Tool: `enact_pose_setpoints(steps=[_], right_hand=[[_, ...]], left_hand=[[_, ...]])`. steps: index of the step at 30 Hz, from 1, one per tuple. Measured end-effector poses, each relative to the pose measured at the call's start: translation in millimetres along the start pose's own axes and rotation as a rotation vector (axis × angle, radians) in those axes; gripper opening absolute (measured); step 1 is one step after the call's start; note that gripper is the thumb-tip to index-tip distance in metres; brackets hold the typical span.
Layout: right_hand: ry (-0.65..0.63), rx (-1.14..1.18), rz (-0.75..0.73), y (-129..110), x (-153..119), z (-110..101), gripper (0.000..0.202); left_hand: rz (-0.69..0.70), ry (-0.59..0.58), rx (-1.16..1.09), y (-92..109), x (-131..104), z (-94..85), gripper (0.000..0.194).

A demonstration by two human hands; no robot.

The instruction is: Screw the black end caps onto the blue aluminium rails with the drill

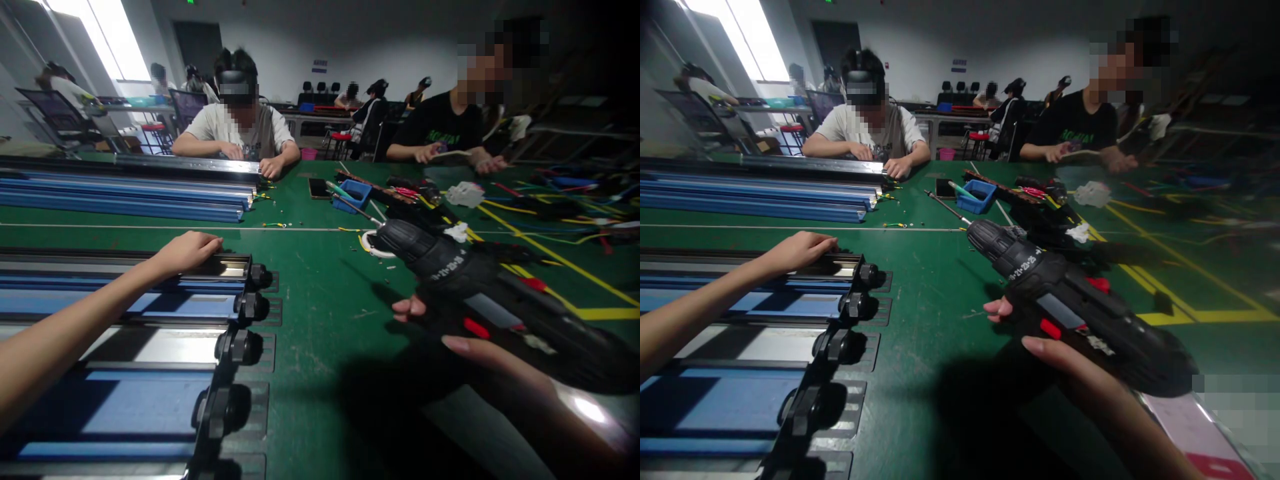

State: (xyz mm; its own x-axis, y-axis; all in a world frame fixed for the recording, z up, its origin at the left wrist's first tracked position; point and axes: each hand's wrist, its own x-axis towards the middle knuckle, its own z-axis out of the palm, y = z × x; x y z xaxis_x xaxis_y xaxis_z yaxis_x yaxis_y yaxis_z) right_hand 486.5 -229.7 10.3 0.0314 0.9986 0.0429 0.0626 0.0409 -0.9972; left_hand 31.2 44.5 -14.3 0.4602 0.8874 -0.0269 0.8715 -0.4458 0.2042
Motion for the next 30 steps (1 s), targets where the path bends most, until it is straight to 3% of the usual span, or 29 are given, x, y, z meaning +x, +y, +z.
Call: enact_pose_setpoints(steps=[3, 6, 11, 18, 23, 30], right_hand=[[0.068, 0.313, 0.078, -7.9, 6.5, 22.3, 0.041], [0.03, 0.601, 0.145, -9.8, 25.2, 41.5, 0.045], [-0.04, 0.864, 0.413, 10.6, 63.6, 62.2, 0.043], [-0.059, 1.004, 0.558, 45.9, 82.5, 63.5, 0.052], [-0.079, 1.012, 0.625, 54.4, 84.2, 56.4, 0.059], [-0.163, 0.969, 0.66, 62.8, 87.5, 56.6, 0.051]], left_hand=[[-0.004, -0.008, -0.006, 0.5, -0.5, -0.5, 0.064], [-0.007, -0.001, -0.01, -0.2, -0.7, 0.0, 0.062], [-0.003, -0.002, 0.013, 1.3, -1.7, 0.6, 0.06], [-0.027, 0.0, 0.004, 8.6, -5.6, -3.8, 0.06], [-0.041, 0.011, -0.024, 10.6, -5.8, -5.2, 0.057], [-0.02, -0.011, 0.006, 4.3, -5.0, -3.1, 0.06]])
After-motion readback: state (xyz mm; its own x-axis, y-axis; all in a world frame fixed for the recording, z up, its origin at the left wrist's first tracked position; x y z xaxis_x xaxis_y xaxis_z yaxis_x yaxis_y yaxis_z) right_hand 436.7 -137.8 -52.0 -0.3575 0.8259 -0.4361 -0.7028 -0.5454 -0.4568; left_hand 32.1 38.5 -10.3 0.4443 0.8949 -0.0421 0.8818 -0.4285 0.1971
